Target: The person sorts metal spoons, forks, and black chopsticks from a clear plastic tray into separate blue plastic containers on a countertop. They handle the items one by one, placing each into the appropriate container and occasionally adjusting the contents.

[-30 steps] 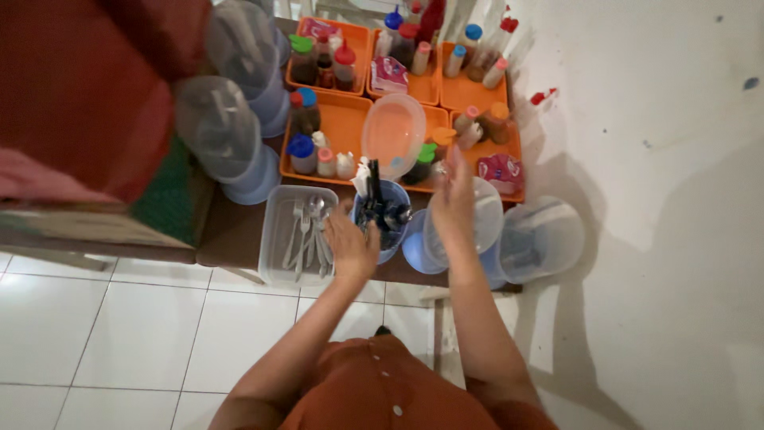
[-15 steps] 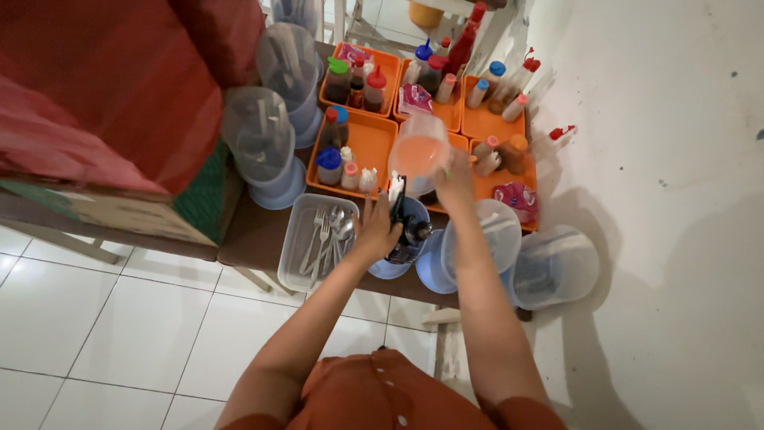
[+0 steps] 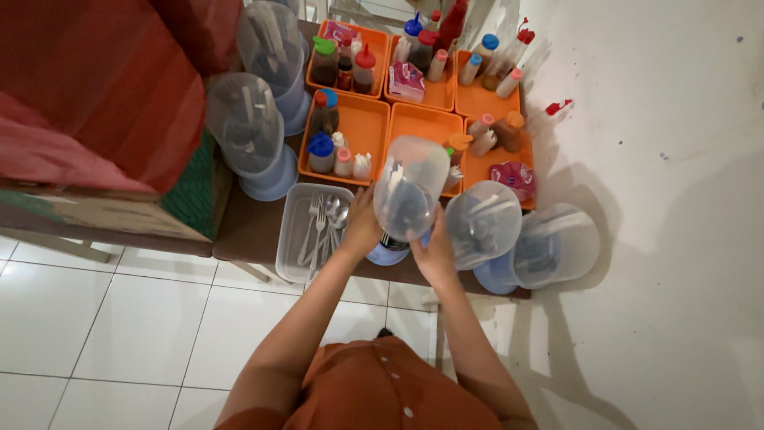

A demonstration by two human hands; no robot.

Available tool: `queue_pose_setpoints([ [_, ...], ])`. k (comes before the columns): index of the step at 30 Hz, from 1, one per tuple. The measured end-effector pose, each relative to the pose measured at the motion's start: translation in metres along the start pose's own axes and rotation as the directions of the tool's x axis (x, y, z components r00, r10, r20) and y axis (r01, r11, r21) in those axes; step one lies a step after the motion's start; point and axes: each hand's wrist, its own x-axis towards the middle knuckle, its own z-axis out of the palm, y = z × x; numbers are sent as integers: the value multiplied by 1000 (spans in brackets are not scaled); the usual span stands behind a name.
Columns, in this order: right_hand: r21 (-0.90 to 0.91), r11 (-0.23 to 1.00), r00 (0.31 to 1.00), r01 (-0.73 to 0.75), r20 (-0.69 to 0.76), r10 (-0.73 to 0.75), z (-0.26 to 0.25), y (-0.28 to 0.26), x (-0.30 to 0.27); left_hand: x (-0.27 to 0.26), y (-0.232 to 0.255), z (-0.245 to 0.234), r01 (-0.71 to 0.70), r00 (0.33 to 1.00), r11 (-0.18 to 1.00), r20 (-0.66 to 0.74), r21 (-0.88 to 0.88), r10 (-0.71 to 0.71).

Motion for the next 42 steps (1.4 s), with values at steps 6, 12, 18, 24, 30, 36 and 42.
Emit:
queue_pose_setpoints([
  [6, 469, 855, 973, -222, 54, 223, 22, 51, -9, -17, -3, -4, 107, 994, 991, 2, -84, -107],
  [12, 781, 618, 994, -91, 39, 97, 29, 83, -23, -43, 9, -15, 120, 993, 988, -12, -98, -121],
  [18, 438, 887, 979, -146, -66, 194, 27, 69, -40, -50, 34, -32, 193, 981, 973, 45, -126, -188],
  [24, 430, 833, 907, -349, -69, 415, 24, 59, -48, -55, 42, -32, 172, 985, 980, 28, -95, -170],
  [30, 766, 491, 855, -414, 143, 498, 31, 62, -53, -60, 40, -28, 233, 967, 971, 116, -45, -226],
  [36, 657, 609, 861, -444, 123, 494, 32, 58, -49, -65, 34, -14, 314, 939, 949, 132, 39, -317],
  [42, 609, 683, 885, -403, 69, 461, 35, 53, -46, -73, 27, -7, 314, 942, 948, 113, 48, -317],
])
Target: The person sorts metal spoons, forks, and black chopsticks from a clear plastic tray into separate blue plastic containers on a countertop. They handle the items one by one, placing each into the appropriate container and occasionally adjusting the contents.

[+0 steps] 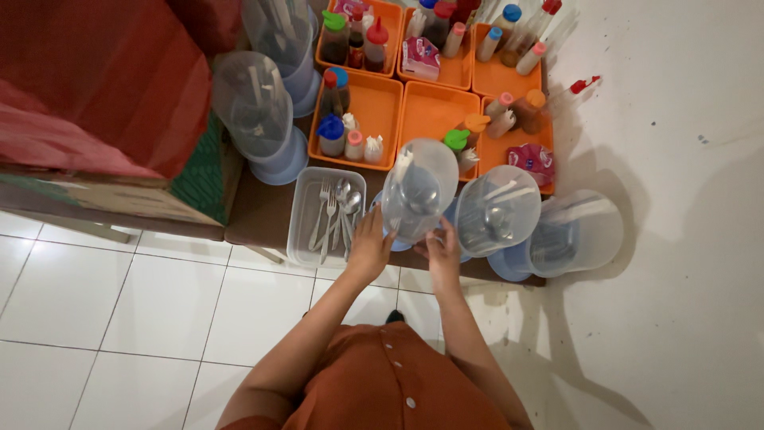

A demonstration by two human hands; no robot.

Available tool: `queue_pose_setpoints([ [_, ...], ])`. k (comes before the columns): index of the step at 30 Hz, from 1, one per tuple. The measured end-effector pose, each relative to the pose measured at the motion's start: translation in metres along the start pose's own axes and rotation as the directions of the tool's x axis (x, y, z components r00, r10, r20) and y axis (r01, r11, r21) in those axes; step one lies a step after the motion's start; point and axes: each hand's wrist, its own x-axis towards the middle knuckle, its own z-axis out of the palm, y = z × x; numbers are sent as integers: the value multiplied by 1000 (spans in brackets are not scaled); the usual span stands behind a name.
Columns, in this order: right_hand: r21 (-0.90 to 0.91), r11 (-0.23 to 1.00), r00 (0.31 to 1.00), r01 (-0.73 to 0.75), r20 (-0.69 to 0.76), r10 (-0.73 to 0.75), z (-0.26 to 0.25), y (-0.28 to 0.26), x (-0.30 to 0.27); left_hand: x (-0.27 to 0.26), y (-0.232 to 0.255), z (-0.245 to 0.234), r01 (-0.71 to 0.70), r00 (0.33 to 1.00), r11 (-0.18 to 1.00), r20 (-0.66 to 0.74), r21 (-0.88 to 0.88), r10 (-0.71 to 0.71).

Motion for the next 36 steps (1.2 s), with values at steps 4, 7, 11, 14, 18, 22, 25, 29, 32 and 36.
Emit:
queue_pose_setpoints([
  [4, 187, 982, 999, -33, -2, 34, -3, 6, 4, -2, 0, -2, -32, 999, 999, -16, -31, 31],
  [7, 173, 982, 995, -83, -42, 91, -5, 12, 11, -3, 2, -4, -28, 1000, 999, -15, -25, 28],
  [11, 79, 995, 990, -65, -120, 74, -3, 15, 18, -3, 4, -1, 45, 999, 999, 1, -25, -45],
  [14, -104, 994, 978, 31, -200, -51, -1, 12, 9, -5, 0, 2, 41, 999, 998, -7, -52, -41],
  [18, -418, 903, 969, 103, -162, -186, 0, -1, -4, -4, -9, 7, -17, 999, 1000, -47, -14, 16],
  [22, -489, 872, 988, -25, -143, -52, -5, -8, -8, -5, -10, 13, 37, 999, 998, -4, 58, -36],
  [25, -502, 859, 995, -98, -34, 93, -15, -5, -7, -3, -8, 10, 7, 999, 992, -52, 124, -1],
  [29, -546, 822, 924, -162, 209, 321, -28, -2, -14, -5, -12, -13, 276, 961, 956, -35, 97, -274],
  [32, -689, 700, 832, -189, 266, 487, -25, -3, -21, -14, -26, -43, 256, 960, 966, -121, 34, -251],
  [36, -820, 554, 753, -141, 274, 598, -2, -12, -21, -26, -43, -78, 406, 911, 906, -136, 117, -391],
])
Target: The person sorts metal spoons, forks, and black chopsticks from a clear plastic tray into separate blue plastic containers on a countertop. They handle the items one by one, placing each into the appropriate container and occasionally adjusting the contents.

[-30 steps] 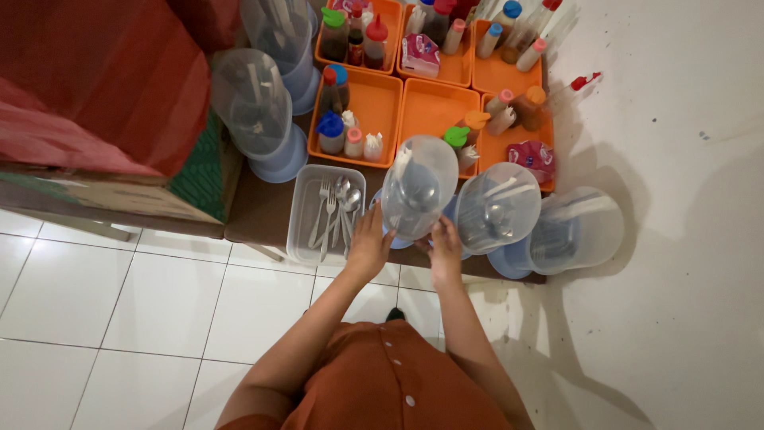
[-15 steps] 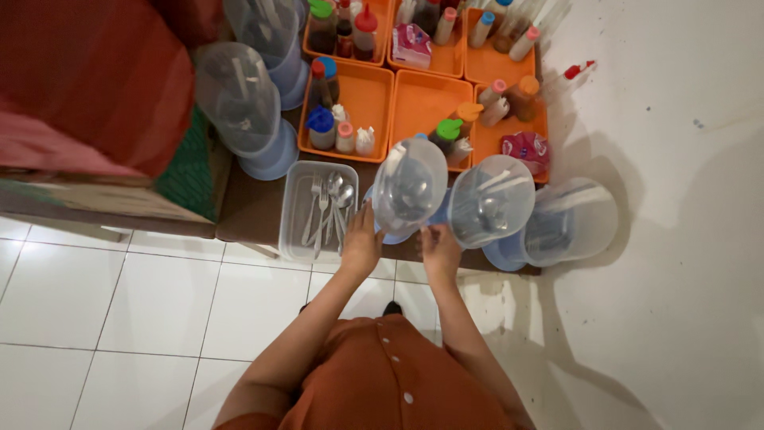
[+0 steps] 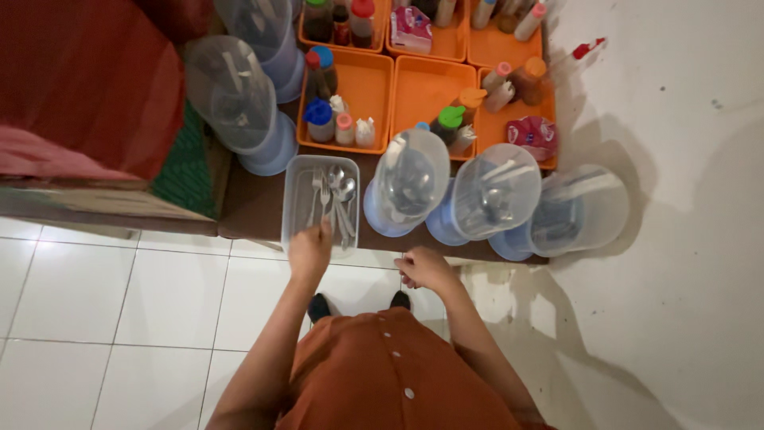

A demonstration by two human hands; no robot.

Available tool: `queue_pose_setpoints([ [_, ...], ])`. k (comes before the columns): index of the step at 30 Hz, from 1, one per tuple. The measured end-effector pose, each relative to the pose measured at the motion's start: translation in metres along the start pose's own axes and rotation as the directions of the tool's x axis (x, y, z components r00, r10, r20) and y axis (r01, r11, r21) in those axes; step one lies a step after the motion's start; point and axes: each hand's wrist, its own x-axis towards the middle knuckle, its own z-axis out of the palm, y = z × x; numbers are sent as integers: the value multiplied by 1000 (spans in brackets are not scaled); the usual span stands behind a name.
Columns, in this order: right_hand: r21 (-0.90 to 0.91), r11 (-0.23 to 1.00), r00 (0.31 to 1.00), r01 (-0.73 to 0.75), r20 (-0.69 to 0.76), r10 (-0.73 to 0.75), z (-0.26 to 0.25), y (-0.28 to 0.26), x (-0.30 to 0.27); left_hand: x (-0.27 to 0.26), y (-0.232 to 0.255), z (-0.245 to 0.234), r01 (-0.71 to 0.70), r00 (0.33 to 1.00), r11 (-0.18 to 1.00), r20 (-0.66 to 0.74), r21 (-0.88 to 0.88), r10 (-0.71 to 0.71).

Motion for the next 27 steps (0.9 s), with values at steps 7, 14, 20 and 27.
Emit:
queue_pose_setpoints([
  [7, -58, 988, 980, 141, -135, -147, 31, -66, 19, 15, -40, -37, -55, 977, 990, -214, -130, 26],
  [14, 33, 997, 984, 73, -164, -67, 71, -93, 86, 103, -109, -30, -257, 914, 965, -339, -58, 224],
  [20, -193, 973, 976, 124, -155, -155, 79, -69, 116, 140, -146, -15, -148, 969, 989, -198, 3, 146],
  [27, -463, 883, 743, 83, -561, -365, 79, -85, 66, 164, -161, -5, -77, 993, 997, -88, -1, 77],
])
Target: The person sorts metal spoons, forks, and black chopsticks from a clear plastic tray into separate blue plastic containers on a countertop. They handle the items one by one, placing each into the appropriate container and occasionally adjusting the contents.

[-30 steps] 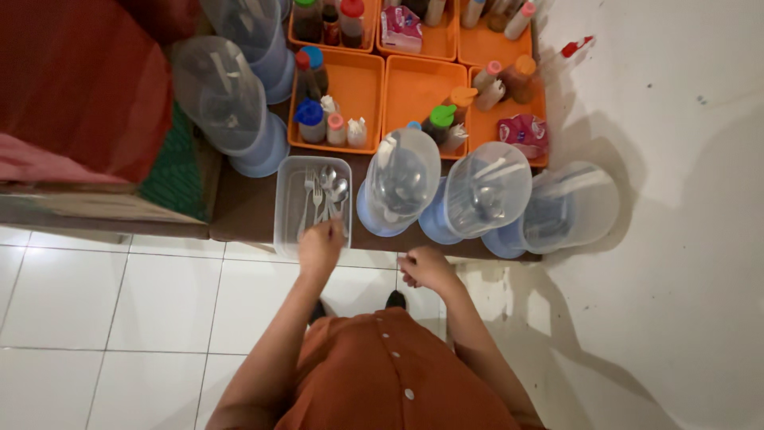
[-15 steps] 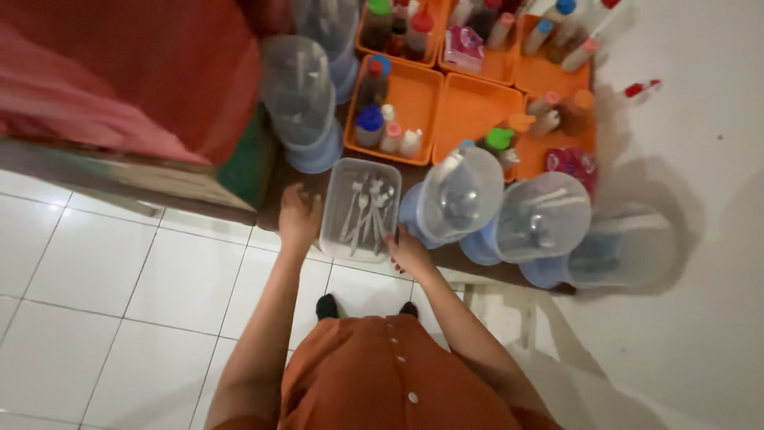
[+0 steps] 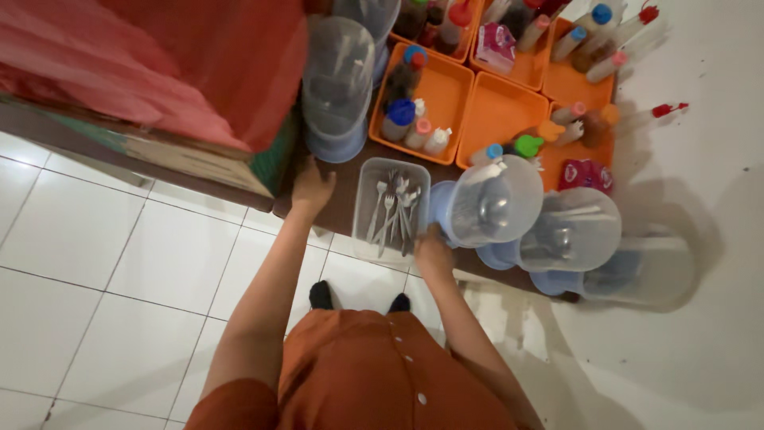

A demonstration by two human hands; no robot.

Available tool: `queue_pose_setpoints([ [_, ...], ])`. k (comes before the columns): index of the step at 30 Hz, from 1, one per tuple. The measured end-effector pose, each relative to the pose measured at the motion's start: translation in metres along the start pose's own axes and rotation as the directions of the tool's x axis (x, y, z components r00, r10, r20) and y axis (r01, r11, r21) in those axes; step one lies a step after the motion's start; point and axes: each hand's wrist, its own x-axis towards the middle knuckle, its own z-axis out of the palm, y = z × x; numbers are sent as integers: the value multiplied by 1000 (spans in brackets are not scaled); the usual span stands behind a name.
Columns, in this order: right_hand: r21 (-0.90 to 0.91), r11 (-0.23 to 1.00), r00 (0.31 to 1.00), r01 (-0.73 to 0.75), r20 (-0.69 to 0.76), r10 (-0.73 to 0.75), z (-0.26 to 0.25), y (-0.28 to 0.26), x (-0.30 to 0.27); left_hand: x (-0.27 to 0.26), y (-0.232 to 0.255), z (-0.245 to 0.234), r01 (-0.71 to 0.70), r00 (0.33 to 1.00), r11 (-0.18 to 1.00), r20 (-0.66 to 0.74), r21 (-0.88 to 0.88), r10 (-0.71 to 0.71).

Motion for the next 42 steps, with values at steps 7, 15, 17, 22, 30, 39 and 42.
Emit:
queue_pose_setpoints([
  [7, -231, 972, 972, -34, 218, 86, 5, -61, 14, 1, -5, 13, 56, 995, 998, 84, -5, -56],
  [15, -426, 878, 868, -221, 325, 376, 48, -97, 58, -28, -15, 3, -152, 988, 985, -28, -85, 150],
  [17, -313, 893, 875, -323, 260, 408, 54, -94, 59, -36, -17, -3, -99, 994, 988, 31, -119, 104],
  [22, -130, 979, 987, -159, -18, 158, 72, -77, 56, -53, -15, -15, -5, 995, 979, 92, -203, 24],
  [30, 8, 916, 897, -401, 210, 390, 62, -86, 63, -81, 12, -18, 84, 921, 963, 389, -254, 22],
  [39, 113, 959, 964, -261, 88, 252, 74, -71, 76, -102, 39, -4, 153, 841, 985, 533, -82, -86],
  [42, 201, 934, 887, 294, -421, -189, 64, -67, 69, -105, 41, 3, 74, 890, 990, 456, -121, -11],
])
